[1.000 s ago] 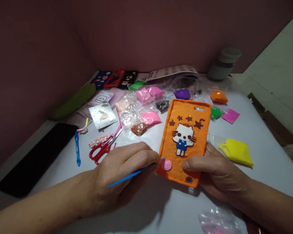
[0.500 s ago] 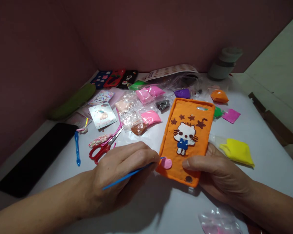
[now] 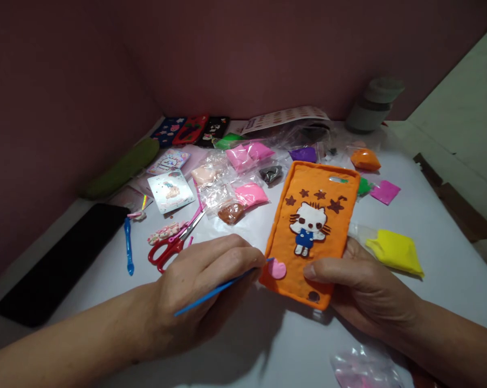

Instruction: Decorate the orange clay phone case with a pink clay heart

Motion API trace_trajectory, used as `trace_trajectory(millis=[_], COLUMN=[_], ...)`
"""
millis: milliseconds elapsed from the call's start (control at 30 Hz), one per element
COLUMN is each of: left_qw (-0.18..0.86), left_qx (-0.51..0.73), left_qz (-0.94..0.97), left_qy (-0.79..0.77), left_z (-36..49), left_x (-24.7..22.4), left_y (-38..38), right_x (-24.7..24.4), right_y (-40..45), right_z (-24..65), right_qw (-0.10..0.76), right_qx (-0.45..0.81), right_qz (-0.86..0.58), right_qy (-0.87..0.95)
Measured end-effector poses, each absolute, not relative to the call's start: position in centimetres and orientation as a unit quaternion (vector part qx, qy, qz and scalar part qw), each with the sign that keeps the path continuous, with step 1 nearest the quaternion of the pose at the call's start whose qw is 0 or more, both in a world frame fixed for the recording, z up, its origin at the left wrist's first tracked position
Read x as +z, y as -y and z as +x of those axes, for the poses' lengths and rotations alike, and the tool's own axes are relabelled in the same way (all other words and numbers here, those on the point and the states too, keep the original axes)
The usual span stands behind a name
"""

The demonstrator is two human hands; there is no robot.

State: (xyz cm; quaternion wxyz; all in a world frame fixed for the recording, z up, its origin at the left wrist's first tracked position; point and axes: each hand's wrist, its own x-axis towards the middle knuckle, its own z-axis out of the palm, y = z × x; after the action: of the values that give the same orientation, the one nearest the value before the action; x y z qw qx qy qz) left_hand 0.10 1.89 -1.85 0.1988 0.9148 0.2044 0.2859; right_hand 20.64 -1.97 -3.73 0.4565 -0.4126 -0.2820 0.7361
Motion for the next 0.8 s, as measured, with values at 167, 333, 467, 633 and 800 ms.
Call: trace_trajectory(millis=[167,333,467,633,800], left_qw=[0.207,0.204,0.205,0.202,0.189], left_qx=[0.283,0.29,0.287,0.297,0.312], left_qz=[0.915,0.914,0.914,0.912,0.91], left_qy=[-0.199,-0.2,-0.2,-0.198,-0.198], left_z=[-0.11,-0.2,-0.19,-0.23,-0.08], left_x=[-1.9,-1.97,-2.09,-2.57,-2.41], left_y=[-1.86,-1.87,-1.95,-2.11,-1.99], right_x=[-4.0,-4.01,-3.92,-3.84,-3.86], right_y=[1.83,2.1,2.39,2.46,2.42], right_z=[20.81,20.85,20.85,20.78,20.72], right_qw=[0.469,0.477,0.487,0.5,0.505], right_qx=[0.706,0.715,0.753,0.772,0.776], right_qz=[-0.422,-0.411,-0.376,-0.338,-0.326], right_qy=[0.323,0.303,0.234,0.2,0.192])
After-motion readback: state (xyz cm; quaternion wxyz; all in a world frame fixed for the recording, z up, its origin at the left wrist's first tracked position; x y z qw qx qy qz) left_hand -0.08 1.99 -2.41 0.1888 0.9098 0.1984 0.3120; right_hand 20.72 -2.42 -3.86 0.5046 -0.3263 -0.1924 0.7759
